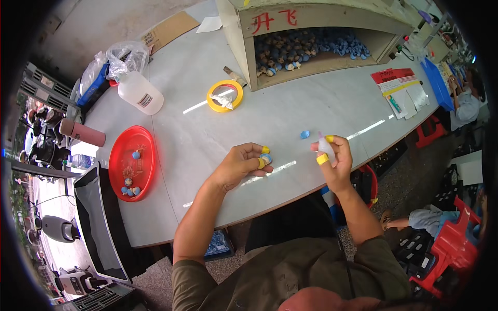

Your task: The person assembles small decorative balls by applying glue to a blue sphere and attaching yellow foam pieces. They repeatedly pick up a glue bottle, apply adhesive, and press the foam components onto the sphere, then place the finished items into a red tray.

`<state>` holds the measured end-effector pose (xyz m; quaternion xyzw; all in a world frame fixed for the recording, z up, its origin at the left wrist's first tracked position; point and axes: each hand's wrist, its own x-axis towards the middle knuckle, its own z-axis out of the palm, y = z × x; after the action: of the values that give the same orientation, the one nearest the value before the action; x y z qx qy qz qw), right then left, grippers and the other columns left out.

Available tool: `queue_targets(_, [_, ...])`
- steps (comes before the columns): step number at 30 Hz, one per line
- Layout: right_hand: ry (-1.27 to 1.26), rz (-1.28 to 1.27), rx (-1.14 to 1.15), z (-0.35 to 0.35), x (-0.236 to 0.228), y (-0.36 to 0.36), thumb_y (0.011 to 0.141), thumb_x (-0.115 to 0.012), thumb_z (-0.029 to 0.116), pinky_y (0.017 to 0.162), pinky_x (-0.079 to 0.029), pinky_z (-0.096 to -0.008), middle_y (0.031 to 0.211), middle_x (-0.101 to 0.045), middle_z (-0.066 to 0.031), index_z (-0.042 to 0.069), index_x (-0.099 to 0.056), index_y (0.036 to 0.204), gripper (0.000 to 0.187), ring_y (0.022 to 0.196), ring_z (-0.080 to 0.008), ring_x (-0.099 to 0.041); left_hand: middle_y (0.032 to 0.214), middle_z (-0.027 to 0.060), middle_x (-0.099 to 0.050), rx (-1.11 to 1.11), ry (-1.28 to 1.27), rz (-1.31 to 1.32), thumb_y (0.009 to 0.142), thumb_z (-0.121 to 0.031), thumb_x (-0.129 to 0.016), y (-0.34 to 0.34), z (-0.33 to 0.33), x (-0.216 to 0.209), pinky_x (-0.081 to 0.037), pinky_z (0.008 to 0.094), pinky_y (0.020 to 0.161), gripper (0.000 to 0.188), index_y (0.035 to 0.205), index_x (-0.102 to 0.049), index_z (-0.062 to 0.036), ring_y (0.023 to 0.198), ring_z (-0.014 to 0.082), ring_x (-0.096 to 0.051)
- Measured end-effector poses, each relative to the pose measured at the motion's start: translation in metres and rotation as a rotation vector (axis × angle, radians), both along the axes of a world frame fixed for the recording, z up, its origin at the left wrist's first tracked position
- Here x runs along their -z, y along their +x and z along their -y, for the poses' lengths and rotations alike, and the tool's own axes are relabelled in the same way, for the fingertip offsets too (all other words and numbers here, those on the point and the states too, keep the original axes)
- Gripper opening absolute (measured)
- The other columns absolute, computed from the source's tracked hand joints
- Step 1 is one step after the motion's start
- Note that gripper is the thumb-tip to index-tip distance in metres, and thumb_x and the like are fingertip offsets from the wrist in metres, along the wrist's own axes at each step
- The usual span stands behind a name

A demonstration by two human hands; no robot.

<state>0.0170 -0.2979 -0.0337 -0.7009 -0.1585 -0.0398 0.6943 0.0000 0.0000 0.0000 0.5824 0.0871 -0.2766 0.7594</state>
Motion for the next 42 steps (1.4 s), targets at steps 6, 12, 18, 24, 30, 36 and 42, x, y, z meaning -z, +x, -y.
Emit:
queue_targets(6, [-0.191,-0.004,0.388,0.101,0.009,0.058,0.095,-0.071,0.009,0.088,-0.050,-0.0276,0.114,-0.070,-0.0089,-0.001,-0.057,0.127,0.036,0.106,-0.0145,-0.063,0.115,0.0134,-0.069,-0.036,-0.088,-0.056,0.096,-0.006,-0.068,0.000,-0.002,-0.003,-0.064,0.0255,0.081,0.030,0.123,-0.061,0.0052,0.101,0.0247,-0.074])
queue_targets(12, [-0.539,-0.015,0.826,0.206,0.025,0.124,0.092,-0.077,0.016,0.082,-0.050,-0.0298,0.109,-0.070,-0.0064,0.001,-0.068,0.116,0.030,0.102,-0.0155,-0.062,0.114,0.0144,-0.070,-0.014,-0.105,-0.027,0.095,-0.007,-0.069,0.002,-0.003,-0.003,-0.063,0.0268,0.080,0.029,0.121,-0.061,0.0031,0.101,0.0233,-0.074])
queue_targets(18, [-0.764,0.065,0.944,0.219,0.040,0.133,0.087,-0.082,0.029,0.094,-0.048,-0.0415,0.117,-0.069,-0.0141,-0.002,-0.063,0.124,0.052,0.110,-0.0291,-0.062,0.115,0.0148,-0.070,-0.039,-0.115,-0.034,0.095,-0.005,-0.070,0.003,-0.003,0.001,-0.062,0.0281,0.082,0.030,0.122,-0.060,0.0028,0.103,0.0237,-0.073])
queue_targets(24, [-0.648,0.468,0.747,0.120,-0.006,0.063,0.089,-0.074,0.006,0.082,-0.051,-0.0376,0.107,-0.063,-0.0130,0.000,-0.062,0.114,0.028,0.098,-0.0268,-0.062,0.116,0.0142,-0.069,-0.127,-0.111,-0.038,0.095,-0.002,-0.069,0.002,0.003,-0.002,-0.062,0.0294,0.085,0.034,0.126,-0.057,0.0017,0.104,0.0239,-0.072])
queue_targets(30, [-0.699,0.690,-0.002,-0.003,-0.034,0.047,0.083,-0.076,0.001,0.070,-0.055,-0.0374,0.101,-0.063,-0.0111,0.004,-0.065,0.108,0.028,0.086,-0.0281,-0.065,0.117,0.0136,-0.070,-0.162,-0.109,-0.025,0.095,-0.004,-0.071,-0.004,0.001,-0.003,-0.062,0.0309,0.086,0.035,0.126,-0.057,-0.0004,0.105,0.0245,-0.072])
queue_targets(36, [-0.829,0.472,0.045,-0.028,-0.030,0.052,0.083,-0.079,0.012,0.072,-0.055,-0.0390,0.103,-0.062,-0.0125,0.002,-0.067,0.115,0.035,0.084,-0.0298,-0.065,0.116,0.0124,-0.070,-0.170,-0.097,-0.006,0.096,-0.006,-0.071,-0.005,0.005,-0.002,-0.061,0.0310,0.088,0.034,0.126,-0.056,-0.0010,0.106,0.0230,-0.072])
queue_targets(42, [-0.915,0.277,-0.070,-0.025,-0.034,0.058,0.085,-0.077,0.008,0.076,-0.056,-0.0396,0.103,-0.063,-0.0148,0.001,-0.068,0.113,0.030,0.083,-0.0310,-0.067,0.112,0.0103,-0.070,-0.179,-0.103,0.014,0.095,-0.008,-0.074,-0.004,0.007,0.008,-0.061,0.0299,0.086,0.035,0.124,-0.056,0.0000,0.103,0.0209,-0.072])
